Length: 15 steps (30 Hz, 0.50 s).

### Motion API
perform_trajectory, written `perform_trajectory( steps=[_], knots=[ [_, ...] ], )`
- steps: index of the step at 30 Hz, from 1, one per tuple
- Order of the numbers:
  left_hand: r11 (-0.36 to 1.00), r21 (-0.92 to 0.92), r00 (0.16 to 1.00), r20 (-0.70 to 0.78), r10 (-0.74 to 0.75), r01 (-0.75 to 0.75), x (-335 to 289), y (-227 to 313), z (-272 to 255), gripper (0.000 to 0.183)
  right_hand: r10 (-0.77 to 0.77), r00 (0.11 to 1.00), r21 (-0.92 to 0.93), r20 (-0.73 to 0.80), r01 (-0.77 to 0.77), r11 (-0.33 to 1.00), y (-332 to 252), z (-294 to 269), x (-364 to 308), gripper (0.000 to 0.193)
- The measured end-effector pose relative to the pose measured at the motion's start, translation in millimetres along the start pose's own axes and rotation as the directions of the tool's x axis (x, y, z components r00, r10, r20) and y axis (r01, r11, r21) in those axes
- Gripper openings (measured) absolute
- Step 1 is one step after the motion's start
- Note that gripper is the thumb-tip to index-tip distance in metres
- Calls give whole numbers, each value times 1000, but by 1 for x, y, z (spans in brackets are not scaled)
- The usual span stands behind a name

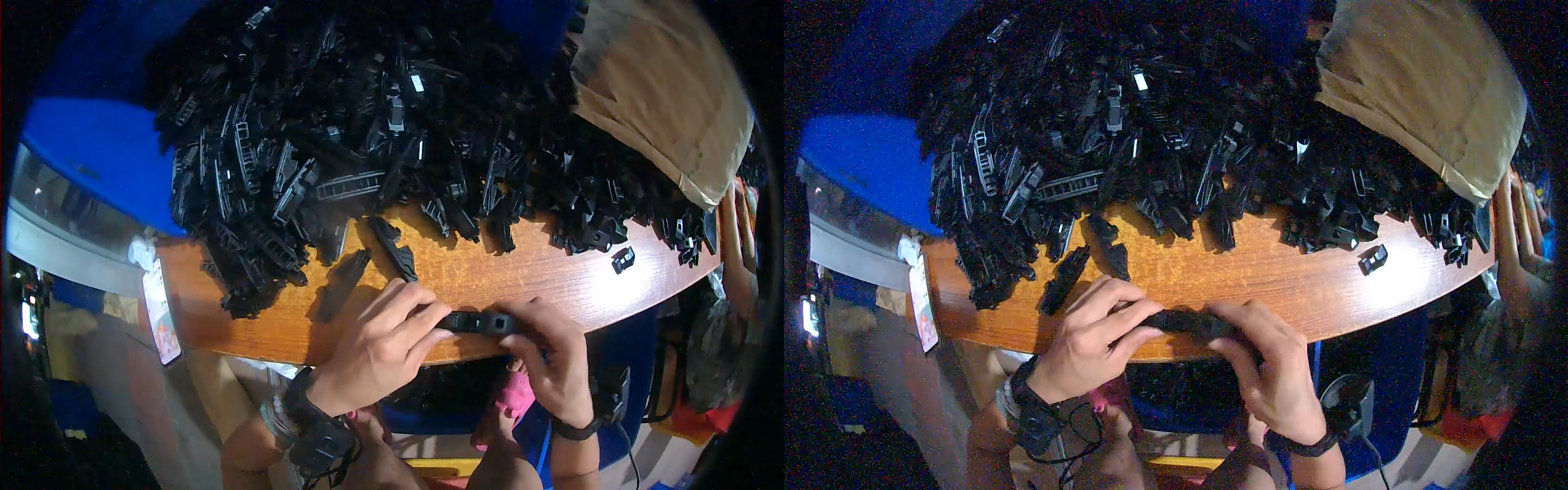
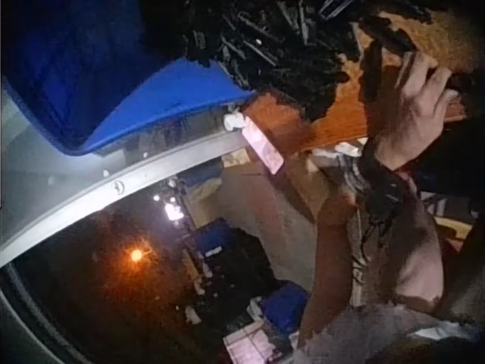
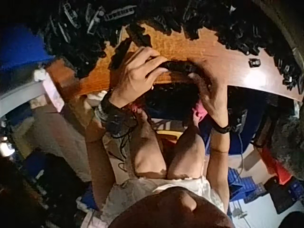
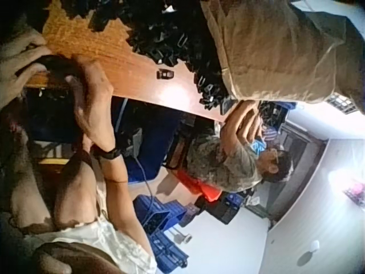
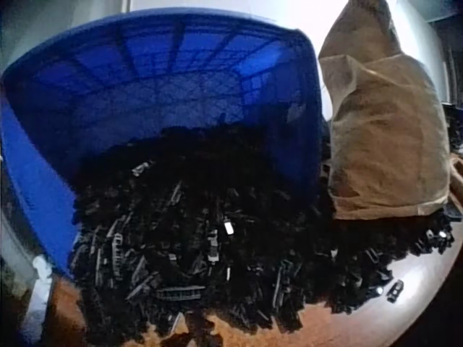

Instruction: Assembling small black plastic components at a work table.

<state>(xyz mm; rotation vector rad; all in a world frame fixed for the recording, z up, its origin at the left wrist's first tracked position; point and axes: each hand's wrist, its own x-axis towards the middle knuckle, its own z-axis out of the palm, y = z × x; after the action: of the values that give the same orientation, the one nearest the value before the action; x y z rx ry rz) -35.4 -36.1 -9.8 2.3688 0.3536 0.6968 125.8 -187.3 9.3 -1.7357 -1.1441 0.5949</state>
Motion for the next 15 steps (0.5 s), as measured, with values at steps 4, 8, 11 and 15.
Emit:
perform_trajectory(
  steps=[4,8,11,15],
  knots=[
    [1000,-19,1000,-3,0,0,-1,-2,2,28,3,999,-124,46,3,992,3,-9,4,29],
    [999,-33,999,27,35,-34,3,-1,-1,28,-7,999,-88,33,10,996,11,-3,5,28],
    [998,-49,998,60,33,-30,3,2,1,27,-184,980,-129,76,192,973,14,4,9,31],
    [999,-25,999,25,48,-47,2,-2,11,33,-134,988,-201,77,147,969,13,7,2,32]
  ],
)
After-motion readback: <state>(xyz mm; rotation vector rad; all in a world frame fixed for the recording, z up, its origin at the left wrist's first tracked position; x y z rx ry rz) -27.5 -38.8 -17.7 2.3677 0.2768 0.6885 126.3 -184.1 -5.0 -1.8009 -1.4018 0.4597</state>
